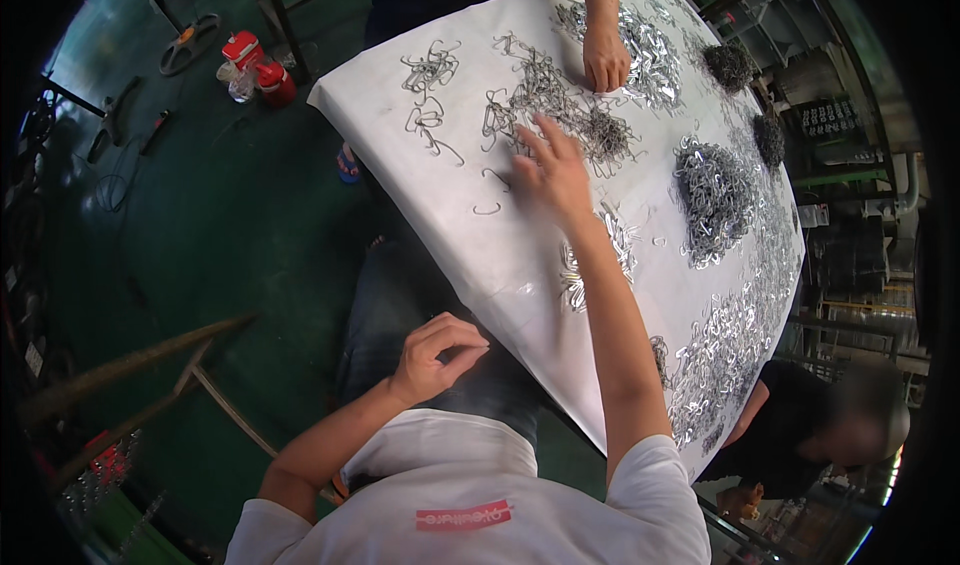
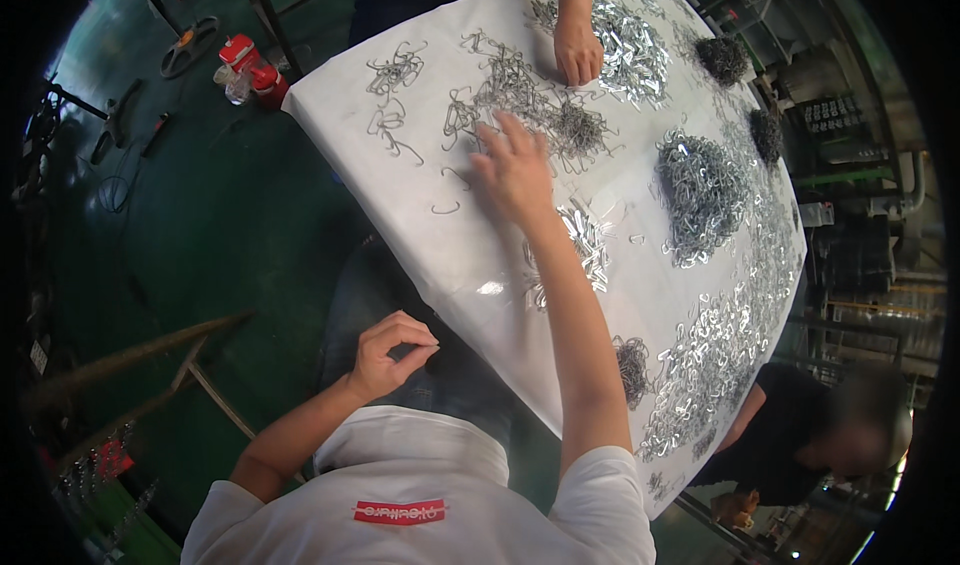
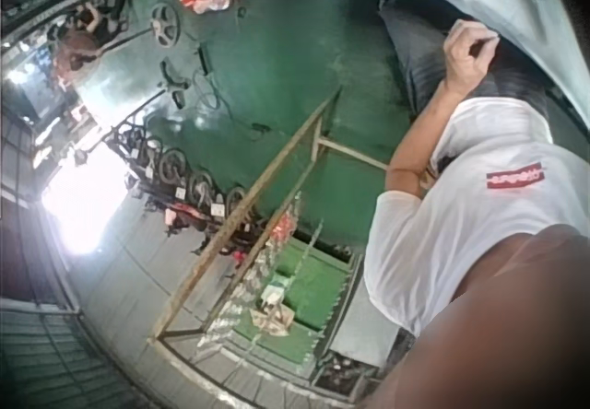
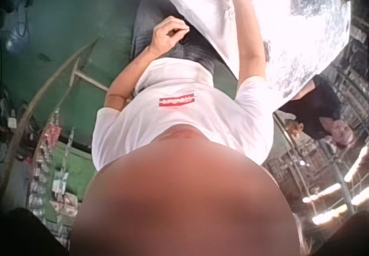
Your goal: The person repeatedly picks up small metal hooks and clips from a white table, links them together by hand, and places the assembled units onto a nearby metal rack. The process is continuous and repetitive, with the person handling the components one at a time.
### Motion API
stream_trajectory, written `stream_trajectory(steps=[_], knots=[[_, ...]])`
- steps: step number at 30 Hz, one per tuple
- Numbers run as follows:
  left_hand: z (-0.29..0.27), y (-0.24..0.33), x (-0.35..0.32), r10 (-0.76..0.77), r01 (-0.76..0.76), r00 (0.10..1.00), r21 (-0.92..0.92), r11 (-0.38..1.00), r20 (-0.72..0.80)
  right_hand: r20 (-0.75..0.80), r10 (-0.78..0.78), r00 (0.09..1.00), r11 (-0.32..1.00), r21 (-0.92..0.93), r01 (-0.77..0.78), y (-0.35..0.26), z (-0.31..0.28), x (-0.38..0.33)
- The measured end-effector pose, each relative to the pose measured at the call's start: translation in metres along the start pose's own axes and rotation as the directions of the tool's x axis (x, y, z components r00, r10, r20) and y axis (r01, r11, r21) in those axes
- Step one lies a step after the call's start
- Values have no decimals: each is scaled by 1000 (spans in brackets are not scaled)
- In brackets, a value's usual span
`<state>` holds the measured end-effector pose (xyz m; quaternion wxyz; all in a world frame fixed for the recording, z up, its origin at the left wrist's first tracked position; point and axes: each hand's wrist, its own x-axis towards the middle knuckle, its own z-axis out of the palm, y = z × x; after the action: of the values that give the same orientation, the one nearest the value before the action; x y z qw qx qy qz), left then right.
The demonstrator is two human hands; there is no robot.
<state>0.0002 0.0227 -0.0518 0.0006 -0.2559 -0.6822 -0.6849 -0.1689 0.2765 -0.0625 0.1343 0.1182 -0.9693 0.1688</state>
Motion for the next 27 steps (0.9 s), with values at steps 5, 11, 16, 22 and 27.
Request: stream_trajectory(steps=[5, 11, 16, 22, 27], knots=[[3, 5, -1, -12, 12, 1000, 11, 1000, -6, 92, -62, 994, 996, -65, 68, -13, 17, 17], [3, 5, -1, -14, 14, 1000, -28, 1000, -2, 38, 7, 999, 999, 53, -9, 4, -7, 5], [1, 13, 0, -11, 12, 999, -15, 1000, 37, -149, 211, 966, 970, 156, -188, 10, -1, 55], [1, 15, -2, -13, 13, 1000, -22, 1000, 12, -16, 128, 992, 992, 2, -128, -20, 14, 43], [0, 12, -7, -17, 16, 1000, -34, 999, -6, 5, 155, 988, 979, 130, -155, -11, -3, 30]])
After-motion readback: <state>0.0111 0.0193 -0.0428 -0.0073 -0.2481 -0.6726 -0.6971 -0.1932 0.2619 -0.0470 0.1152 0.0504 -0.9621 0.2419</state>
